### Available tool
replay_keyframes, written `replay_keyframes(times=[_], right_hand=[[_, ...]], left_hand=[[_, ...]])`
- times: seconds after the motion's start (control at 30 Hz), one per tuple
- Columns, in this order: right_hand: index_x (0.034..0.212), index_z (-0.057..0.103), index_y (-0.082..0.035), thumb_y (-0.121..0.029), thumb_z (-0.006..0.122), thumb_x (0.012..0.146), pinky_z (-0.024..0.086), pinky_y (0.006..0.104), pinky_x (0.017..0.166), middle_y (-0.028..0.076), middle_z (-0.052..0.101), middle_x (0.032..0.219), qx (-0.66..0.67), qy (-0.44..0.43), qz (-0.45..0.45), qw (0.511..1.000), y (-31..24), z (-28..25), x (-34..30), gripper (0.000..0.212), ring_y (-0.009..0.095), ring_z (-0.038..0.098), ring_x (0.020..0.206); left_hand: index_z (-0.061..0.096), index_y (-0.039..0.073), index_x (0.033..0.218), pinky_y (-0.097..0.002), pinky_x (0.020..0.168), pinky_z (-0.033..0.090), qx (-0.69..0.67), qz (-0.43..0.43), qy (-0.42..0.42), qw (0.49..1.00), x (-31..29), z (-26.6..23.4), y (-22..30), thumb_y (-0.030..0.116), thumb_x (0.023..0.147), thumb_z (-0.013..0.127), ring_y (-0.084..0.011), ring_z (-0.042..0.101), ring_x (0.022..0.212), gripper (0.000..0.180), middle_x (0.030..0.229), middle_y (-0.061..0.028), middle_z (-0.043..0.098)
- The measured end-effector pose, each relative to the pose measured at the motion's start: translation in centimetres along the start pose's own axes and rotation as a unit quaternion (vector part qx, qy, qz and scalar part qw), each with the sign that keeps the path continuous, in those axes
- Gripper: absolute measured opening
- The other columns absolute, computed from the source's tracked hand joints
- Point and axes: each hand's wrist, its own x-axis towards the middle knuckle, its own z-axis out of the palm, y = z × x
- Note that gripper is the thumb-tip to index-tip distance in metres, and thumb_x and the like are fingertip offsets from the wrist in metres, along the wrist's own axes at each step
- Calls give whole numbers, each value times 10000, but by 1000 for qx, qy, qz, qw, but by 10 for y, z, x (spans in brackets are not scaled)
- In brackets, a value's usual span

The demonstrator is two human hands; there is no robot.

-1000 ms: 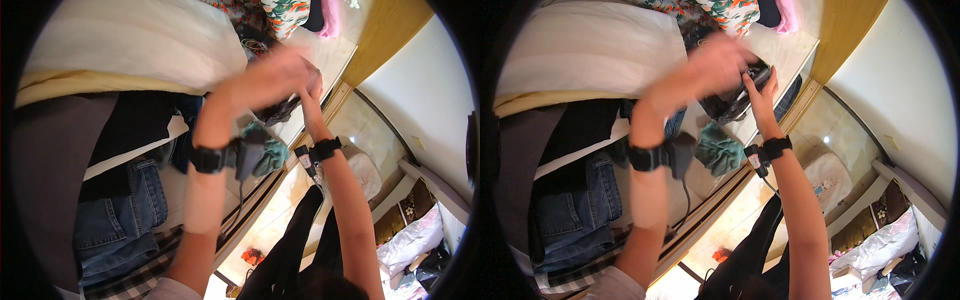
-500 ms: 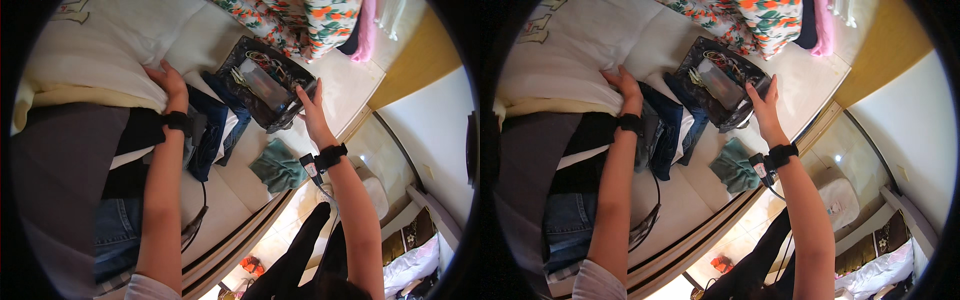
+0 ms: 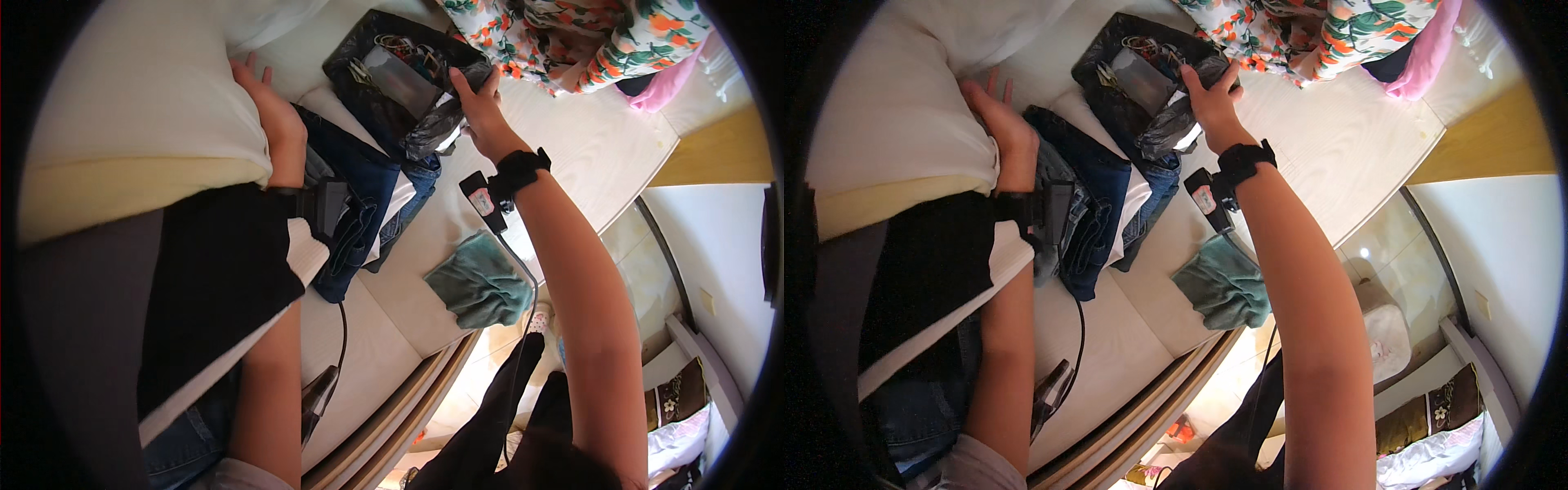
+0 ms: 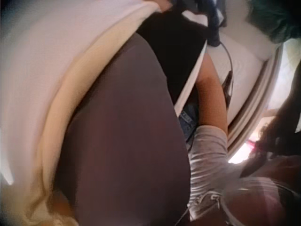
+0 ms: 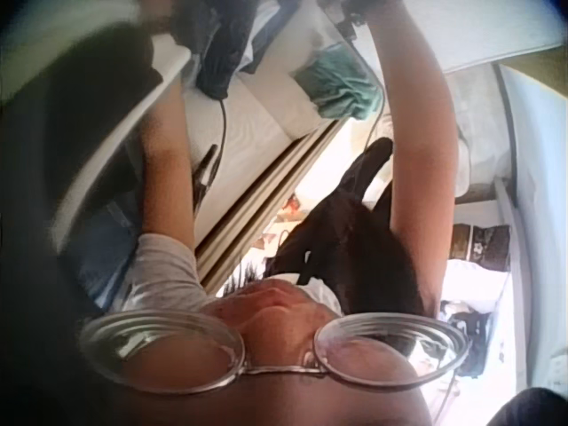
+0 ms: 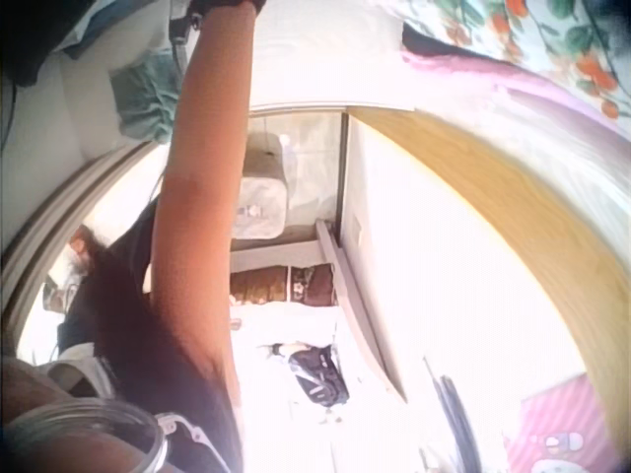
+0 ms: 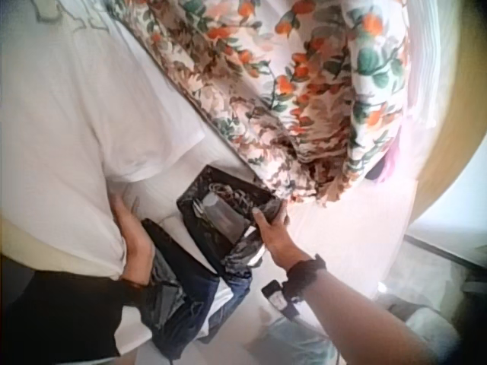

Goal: The person picks up keys, a patterned storage box, and various accessory pouches from a bed and places them into an open wardrobe.

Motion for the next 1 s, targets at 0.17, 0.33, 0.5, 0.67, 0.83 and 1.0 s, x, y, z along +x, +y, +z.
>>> replay_keyframes(times=[0.17, 0.33, 0.5, 0.67, 0.83, 1.0], right_hand=[[1260, 178, -98, -422, 523, 739, 269, 328, 908, 204, 194, 1279, -56, -45, -17, 997, 18, -41, -21, 704, 294, 281, 1143], [1212, 312, -102, -303, 368, 824, 174, 372, 966, 134, 247, 1281, -593, 51, -314, 740, 5, -147, -57, 440, 255, 240, 1179], [1206, 328, -137, -267, 384, 809, 147, 393, 971, 65, 255, 1290, -755, 36, -298, 583, -3, -146, -68, 421, 212, 227, 1193], [1228, 295, -180, -328, 402, 783, 110, 428, 976, 42, 230, 1304, -764, 30, -267, 586, 7, -143, -65, 481, 194, 198, 1204], [1229, 292, -195, -335, 416, 774, 112, 427, 976, 34, 230, 1303, -755, 31, -248, 606, -3, -145, -64, 493, 192, 198, 1203], [1225, 298, -191, -342, 418, 772, 123, 429, 973, 31, 234, 1301, -755, 24, -241, 610, 0, -140, -63, 492, 190, 211, 1197]], left_hand=[[17, 95, 1281, -413, 911, 285, -37, 1, -69, 997, -5, -6, -2, 410, 829, 350, -287, 407, 1052, 644, 1303, -119, 105], [-92, 158, 1270, -398, 902, 291, -69, -23, -76, 994, -8, 21, 6, 411, 818, 388, -302, 452, 997, 707, 1311, -93, 99], [-19, 88, 1242, -354, 852, 345, -76, -34, -53, 995, -9, 46, 7, 317, 782, 497, -285, 481, 948, 728, 1274, -131, 130], [284, -40, 1118, -292, 763, 393, 179, -24, 82, 980, -5, 74, -56, 161, 622, 691, -229, 483, 909, 672, 1105, -189, 387], [407, -49, 1049, -304, 769, 390, 332, -92, 37, 938, 1, 75, -79, 181, 636, 679, -228, 478, 929, 545, 1040, -175, 470], [414, -48, 1042, -306, 770, 389, 351, -68, 21, 934, 6, 61, -79, 182, 640, 675, -228, 480, 927, 532, 1036, -171, 475]])
